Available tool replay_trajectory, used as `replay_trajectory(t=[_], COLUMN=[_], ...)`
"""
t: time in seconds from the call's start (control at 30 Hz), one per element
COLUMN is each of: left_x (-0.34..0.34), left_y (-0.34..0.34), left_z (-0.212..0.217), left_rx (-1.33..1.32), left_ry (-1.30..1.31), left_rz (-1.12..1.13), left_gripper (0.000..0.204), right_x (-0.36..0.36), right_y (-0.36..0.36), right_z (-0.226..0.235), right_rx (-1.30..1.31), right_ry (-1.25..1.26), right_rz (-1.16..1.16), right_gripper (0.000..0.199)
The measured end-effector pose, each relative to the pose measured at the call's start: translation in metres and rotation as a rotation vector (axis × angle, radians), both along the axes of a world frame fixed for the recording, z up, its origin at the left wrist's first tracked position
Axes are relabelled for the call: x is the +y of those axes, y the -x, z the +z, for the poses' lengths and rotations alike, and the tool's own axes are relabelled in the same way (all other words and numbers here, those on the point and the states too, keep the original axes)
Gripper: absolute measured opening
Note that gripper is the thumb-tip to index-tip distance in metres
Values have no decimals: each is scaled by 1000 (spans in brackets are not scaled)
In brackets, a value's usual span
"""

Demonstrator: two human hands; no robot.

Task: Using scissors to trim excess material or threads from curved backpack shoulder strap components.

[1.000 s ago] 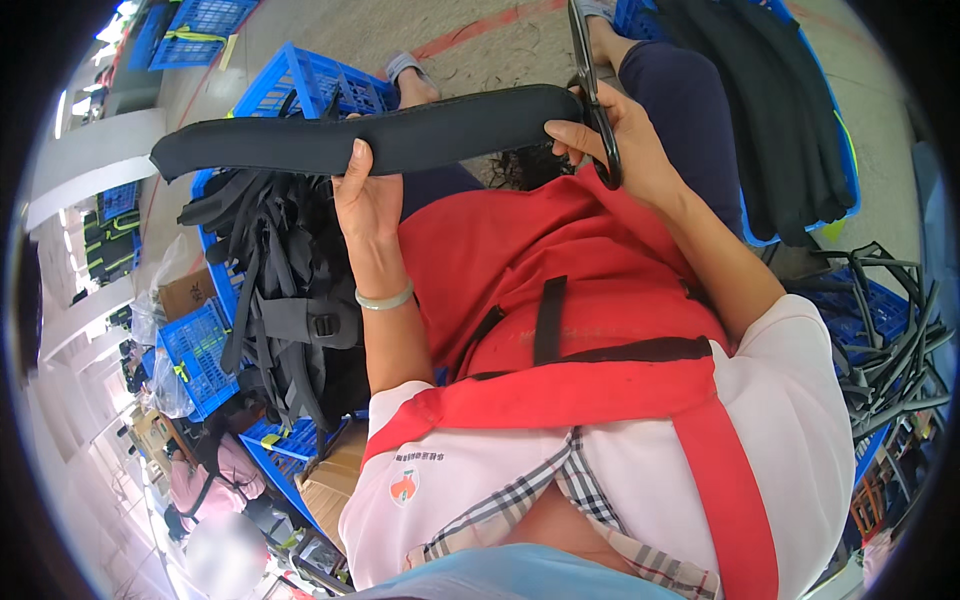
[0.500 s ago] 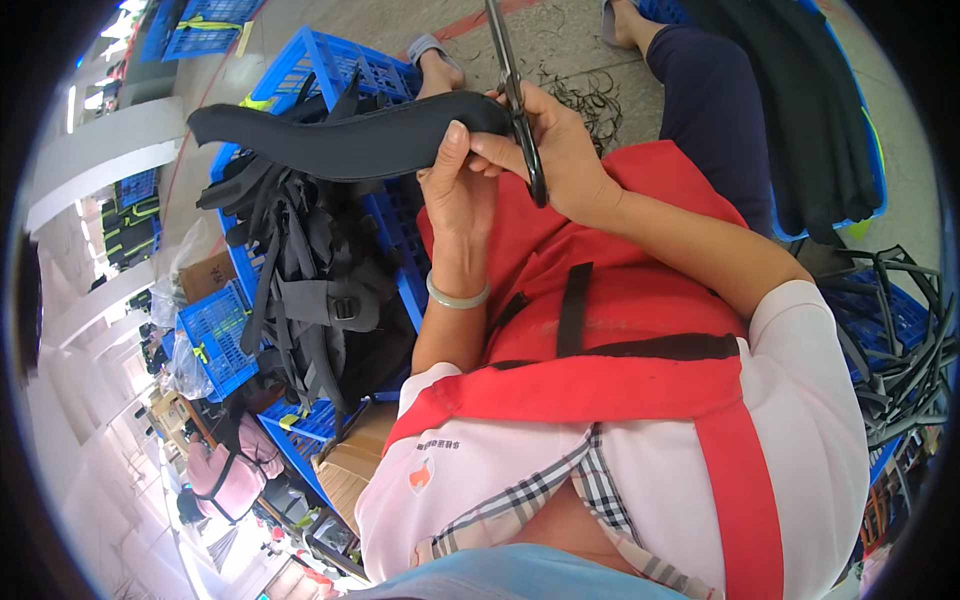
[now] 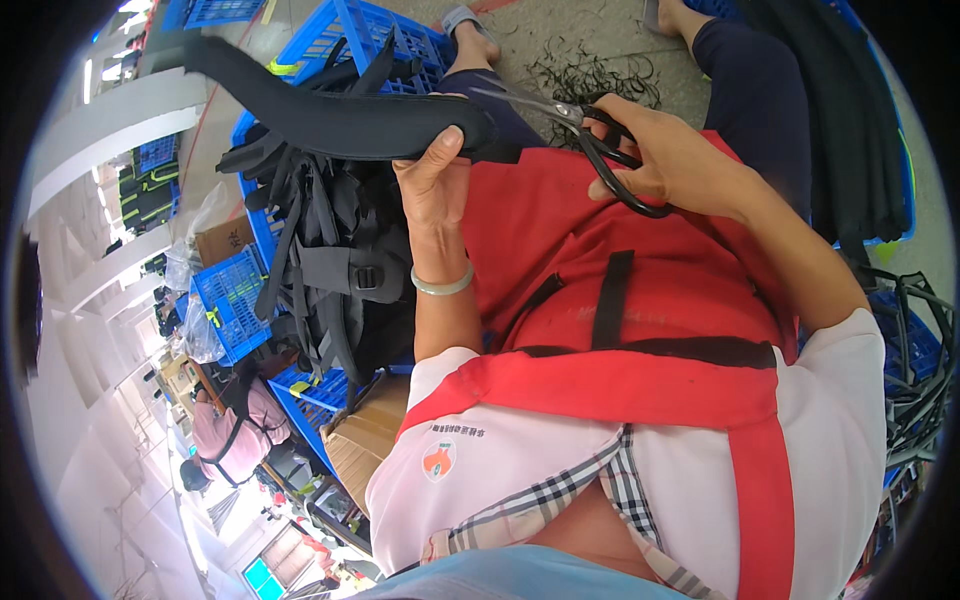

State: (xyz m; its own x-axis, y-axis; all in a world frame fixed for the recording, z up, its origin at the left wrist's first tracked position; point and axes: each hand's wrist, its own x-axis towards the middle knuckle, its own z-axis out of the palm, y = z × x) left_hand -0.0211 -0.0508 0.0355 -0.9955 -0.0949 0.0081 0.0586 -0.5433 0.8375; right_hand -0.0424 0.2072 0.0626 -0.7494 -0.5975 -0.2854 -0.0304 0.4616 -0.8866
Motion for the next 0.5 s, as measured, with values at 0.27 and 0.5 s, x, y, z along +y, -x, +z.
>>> replay_trajectory(t=[0.27, 0.5], left_x=[9, 12], left_y=[-7, -10], left_z=[2, 0], left_rx=[-16, -46], left_ry=[14, 64], left_rz=[-134, -104], left_gripper=[32, 24], right_x=[-3, 1], right_y=[-8, -9], right_z=[11, -6], right_rx=[-51, 31], right_ry=[-86, -34], right_rz=[47, 82], right_gripper=[63, 66])
